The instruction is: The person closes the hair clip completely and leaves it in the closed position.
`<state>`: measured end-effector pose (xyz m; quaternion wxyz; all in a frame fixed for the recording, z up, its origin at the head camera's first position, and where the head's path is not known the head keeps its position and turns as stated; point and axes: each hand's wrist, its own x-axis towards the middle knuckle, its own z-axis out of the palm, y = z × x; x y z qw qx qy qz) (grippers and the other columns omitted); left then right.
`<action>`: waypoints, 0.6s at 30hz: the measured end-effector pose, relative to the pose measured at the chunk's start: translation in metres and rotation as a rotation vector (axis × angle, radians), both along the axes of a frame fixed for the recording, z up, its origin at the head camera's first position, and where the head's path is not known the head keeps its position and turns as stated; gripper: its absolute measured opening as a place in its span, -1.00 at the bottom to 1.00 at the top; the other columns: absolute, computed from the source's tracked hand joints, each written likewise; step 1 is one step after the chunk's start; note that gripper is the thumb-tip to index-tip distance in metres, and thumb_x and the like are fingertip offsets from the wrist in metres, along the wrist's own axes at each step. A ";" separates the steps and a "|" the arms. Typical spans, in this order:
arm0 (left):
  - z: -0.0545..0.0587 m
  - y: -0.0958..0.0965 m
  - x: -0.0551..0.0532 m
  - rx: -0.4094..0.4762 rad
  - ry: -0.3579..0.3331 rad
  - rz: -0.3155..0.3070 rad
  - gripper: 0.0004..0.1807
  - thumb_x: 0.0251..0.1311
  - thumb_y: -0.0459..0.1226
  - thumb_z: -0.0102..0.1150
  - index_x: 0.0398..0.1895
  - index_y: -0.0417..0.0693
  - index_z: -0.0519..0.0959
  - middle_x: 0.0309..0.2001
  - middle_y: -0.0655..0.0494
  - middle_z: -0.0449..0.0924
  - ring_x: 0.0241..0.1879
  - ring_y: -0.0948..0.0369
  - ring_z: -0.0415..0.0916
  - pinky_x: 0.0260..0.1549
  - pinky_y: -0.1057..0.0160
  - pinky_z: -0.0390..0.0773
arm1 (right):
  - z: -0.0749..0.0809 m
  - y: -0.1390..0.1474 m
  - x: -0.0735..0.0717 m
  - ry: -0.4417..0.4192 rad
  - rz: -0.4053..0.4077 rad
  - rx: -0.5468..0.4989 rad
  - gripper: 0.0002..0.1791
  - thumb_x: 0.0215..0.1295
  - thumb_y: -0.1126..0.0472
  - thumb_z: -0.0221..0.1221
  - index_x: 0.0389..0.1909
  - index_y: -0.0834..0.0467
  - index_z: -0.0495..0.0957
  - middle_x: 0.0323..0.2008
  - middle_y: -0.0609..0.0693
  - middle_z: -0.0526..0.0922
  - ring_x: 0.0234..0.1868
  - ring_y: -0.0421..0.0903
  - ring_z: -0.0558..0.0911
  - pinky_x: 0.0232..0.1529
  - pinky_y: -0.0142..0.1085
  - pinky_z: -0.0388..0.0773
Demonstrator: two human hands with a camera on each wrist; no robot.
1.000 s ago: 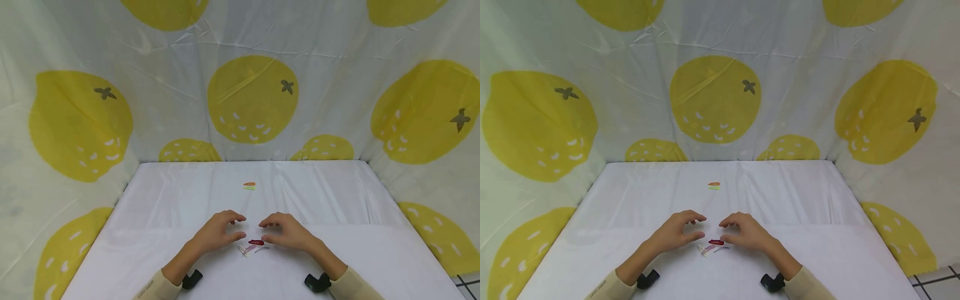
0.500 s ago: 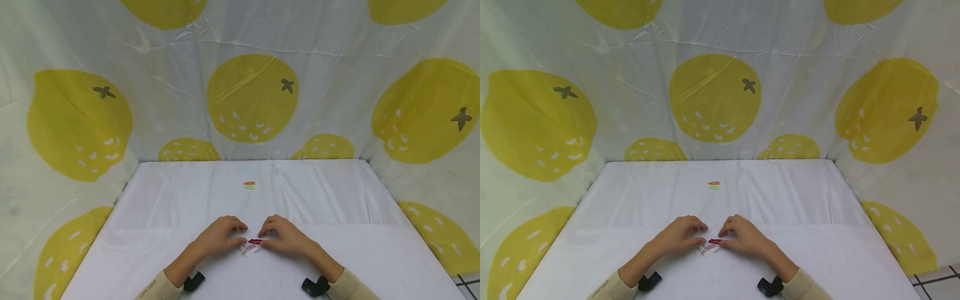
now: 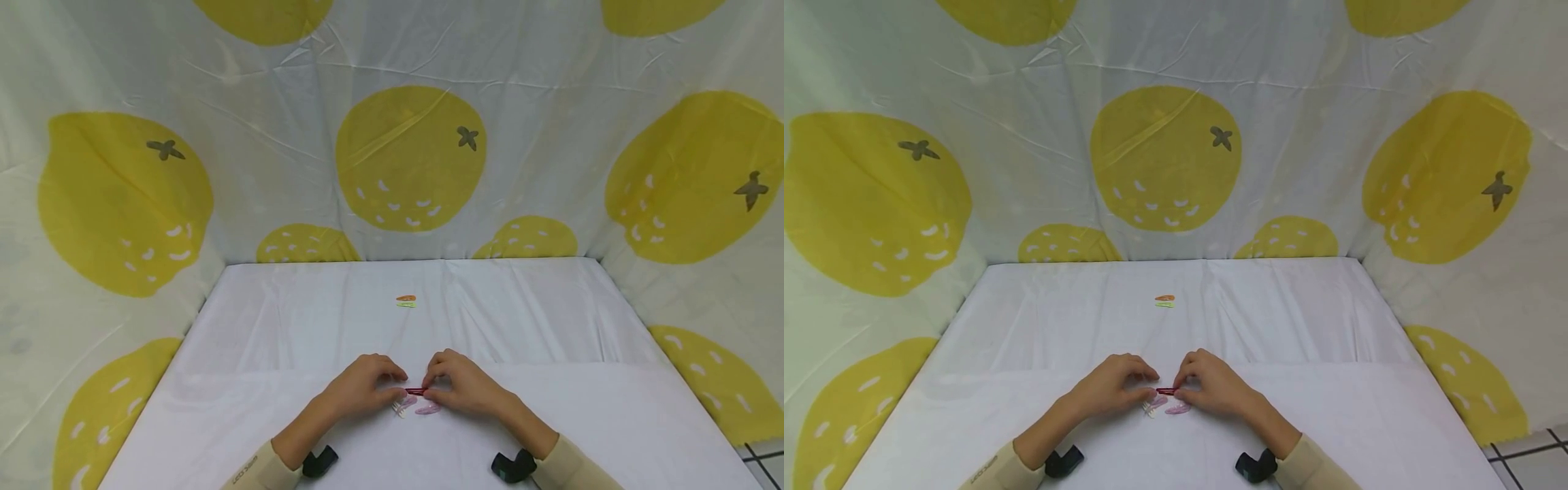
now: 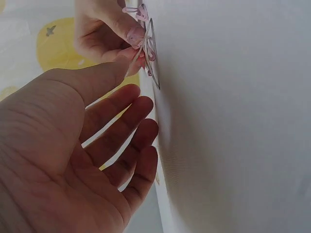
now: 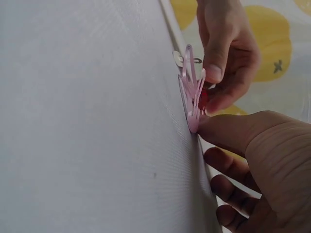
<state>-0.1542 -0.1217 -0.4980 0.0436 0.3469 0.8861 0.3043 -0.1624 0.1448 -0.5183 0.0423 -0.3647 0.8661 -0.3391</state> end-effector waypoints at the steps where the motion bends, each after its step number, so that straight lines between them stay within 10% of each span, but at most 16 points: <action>1: 0.000 0.000 0.000 0.003 0.004 -0.001 -0.77 0.27 -0.14 0.42 -0.07 0.00 0.77 -0.16 0.25 0.76 -0.16 0.30 0.62 -0.08 0.31 0.61 | 0.000 0.000 0.000 0.000 0.001 -0.005 -0.91 0.26 0.14 0.43 -0.28 -0.16 0.75 -0.24 -0.34 0.61 -0.07 -0.31 0.53 0.01 -0.31 0.54; 18: 0.010 0.003 -0.009 0.112 0.103 0.011 -0.81 0.28 -0.18 0.42 -0.08 0.05 0.76 -0.18 0.30 0.76 -0.19 0.26 0.63 -0.11 0.23 0.67 | 0.015 -0.007 -0.015 0.031 -0.029 -0.136 -0.93 0.34 0.17 0.38 -0.27 -0.09 0.71 -0.30 -0.37 0.69 -0.23 -0.27 0.61 -0.12 -0.26 0.62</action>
